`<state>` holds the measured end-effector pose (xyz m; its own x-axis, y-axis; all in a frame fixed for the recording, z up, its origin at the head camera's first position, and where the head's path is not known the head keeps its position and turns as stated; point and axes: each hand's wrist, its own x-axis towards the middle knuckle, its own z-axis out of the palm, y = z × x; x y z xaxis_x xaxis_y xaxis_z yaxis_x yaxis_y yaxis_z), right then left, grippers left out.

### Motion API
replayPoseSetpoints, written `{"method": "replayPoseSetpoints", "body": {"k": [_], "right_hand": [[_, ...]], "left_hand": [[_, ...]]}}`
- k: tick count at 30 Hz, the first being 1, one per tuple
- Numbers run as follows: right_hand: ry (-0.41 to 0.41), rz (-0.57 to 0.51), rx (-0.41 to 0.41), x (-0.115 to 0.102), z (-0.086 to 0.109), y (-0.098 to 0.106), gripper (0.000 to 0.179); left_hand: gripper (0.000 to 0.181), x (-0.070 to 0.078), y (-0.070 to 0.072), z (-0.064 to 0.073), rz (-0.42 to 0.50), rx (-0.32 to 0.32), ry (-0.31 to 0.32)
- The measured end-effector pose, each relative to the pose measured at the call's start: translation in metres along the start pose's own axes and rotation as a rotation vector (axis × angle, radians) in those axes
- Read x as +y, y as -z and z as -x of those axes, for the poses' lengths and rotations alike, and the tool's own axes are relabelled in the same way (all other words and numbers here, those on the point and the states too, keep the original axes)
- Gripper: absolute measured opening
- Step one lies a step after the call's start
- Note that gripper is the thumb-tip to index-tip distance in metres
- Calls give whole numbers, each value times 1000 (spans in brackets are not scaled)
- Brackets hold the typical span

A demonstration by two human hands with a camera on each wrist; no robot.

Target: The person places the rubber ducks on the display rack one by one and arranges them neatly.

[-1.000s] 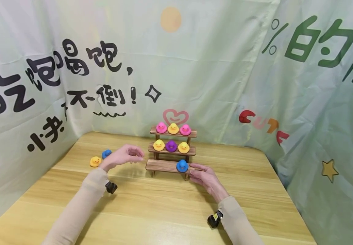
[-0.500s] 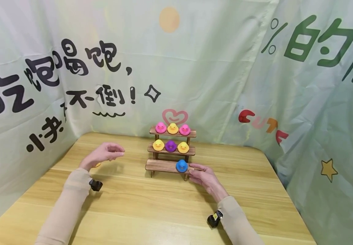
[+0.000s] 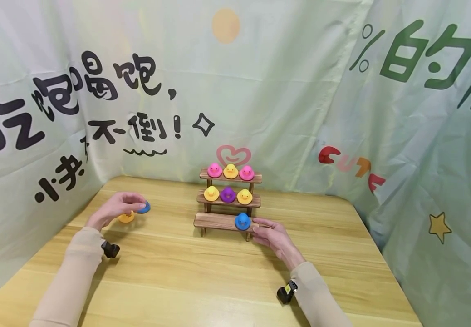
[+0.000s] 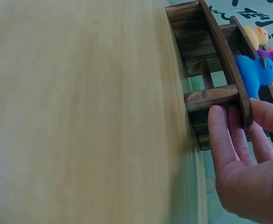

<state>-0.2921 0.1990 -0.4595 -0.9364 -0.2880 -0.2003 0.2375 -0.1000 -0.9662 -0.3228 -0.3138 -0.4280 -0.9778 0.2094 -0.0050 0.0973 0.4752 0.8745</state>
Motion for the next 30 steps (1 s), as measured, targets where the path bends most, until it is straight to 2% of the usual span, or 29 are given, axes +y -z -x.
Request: {"method": "replayPoseSetpoints", "body": {"k": [8, 14, 23, 30], "right_hand": [[5, -7, -1, 2, -2, 1, 50], [6, -13, 0, 4, -3, 1, 50], [0, -1, 8, 2, -3, 1, 50], [-4, 3, 4, 0, -3, 1, 51]], "left_hand": [[44, -14, 15, 9, -25, 97, 54], [45, -22, 20, 13, -50, 136, 111], [50, -26, 19, 16, -95, 92, 199], [51, -27, 17, 13, -113, 61, 221]]}}
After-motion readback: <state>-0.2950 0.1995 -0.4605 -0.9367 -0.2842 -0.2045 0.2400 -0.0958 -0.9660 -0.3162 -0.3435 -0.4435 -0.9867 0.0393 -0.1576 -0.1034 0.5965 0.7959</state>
